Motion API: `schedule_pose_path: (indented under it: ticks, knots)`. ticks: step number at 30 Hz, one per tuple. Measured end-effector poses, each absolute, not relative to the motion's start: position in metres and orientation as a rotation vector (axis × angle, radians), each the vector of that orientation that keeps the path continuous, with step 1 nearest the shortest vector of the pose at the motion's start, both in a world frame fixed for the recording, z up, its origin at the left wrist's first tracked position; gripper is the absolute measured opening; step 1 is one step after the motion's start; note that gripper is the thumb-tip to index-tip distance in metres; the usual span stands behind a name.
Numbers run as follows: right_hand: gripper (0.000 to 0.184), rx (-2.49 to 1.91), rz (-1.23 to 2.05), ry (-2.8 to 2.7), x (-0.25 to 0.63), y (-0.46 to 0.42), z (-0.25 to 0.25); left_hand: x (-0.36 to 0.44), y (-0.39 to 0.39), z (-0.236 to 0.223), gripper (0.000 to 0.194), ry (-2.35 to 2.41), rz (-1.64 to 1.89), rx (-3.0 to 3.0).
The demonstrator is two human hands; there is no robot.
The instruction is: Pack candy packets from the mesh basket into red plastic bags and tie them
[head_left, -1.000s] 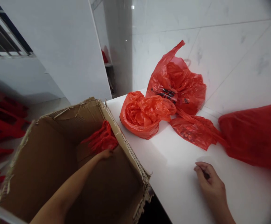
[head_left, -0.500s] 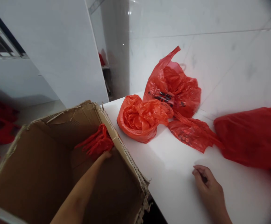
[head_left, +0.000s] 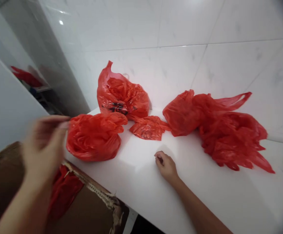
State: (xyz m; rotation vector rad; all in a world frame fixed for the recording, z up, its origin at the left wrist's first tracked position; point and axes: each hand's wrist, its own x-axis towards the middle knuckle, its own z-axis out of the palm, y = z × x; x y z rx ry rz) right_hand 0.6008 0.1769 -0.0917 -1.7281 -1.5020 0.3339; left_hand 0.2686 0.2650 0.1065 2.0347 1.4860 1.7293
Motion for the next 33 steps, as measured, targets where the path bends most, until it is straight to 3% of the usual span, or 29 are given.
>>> schedule_pose_path:
  ticks: [2, 5, 9, 13, 16, 21, 24, 26, 29, 33]
  knots:
    - [0.017, -1.719, 0.346, -1.49, 0.601, 0.176, -0.09, 0.351, 0.263, 0.118, 0.024, 1.08, 1.287, 2.441]
    - [0.017, -1.699, 0.361, -1.485, 0.602, 0.175, -0.087, 0.459, 0.283, 0.11, 0.036, 1.006, 0.403, 2.86]
    - [0.018, -1.686, 0.364, -1.485, 0.603, 0.173, -0.084, 0.535, 0.332, 0.071, 0.041, 1.164, 0.145, 2.887]
    - [0.017, -1.674, 0.396, -1.485, 0.605, 0.172, -0.083, 0.542, 0.362, 0.045, 0.035, 1.325, -0.024, 2.835]
    - [0.016, -1.672, 0.407, -1.494, 0.605, 0.173, -0.082, 0.53, 0.367, 0.052, 0.031, 1.351, -0.106, 2.782]
    - [0.017, -1.707, 0.418, -1.499, 0.606, 0.175, -0.083, 0.479, 0.342, 0.105, 0.03, 1.21, -0.068, 2.669]
    - [0.02, -1.695, 0.437, -1.52, 0.609, 0.174, -0.087, 0.417, 0.305, 0.138, 0.043, 1.16, 0.169, 2.447]
    - [0.022, -1.695, 0.443, -1.524, 0.611, 0.173, -0.091, 0.366, 0.276, 0.151, 0.042, 1.079, 0.445, 2.086]
    - [0.025, -1.736, 0.467, -1.518, 0.615, 0.175, -0.097, 0.281, 0.236, 0.154, 0.036, 1.106, 0.707, 1.555]
    - [0.025, -1.796, 0.48, -1.521, 0.617, 0.175, -0.1, 0.18, 0.201, 0.122, 0.035, 1.413, 0.628, 1.193]
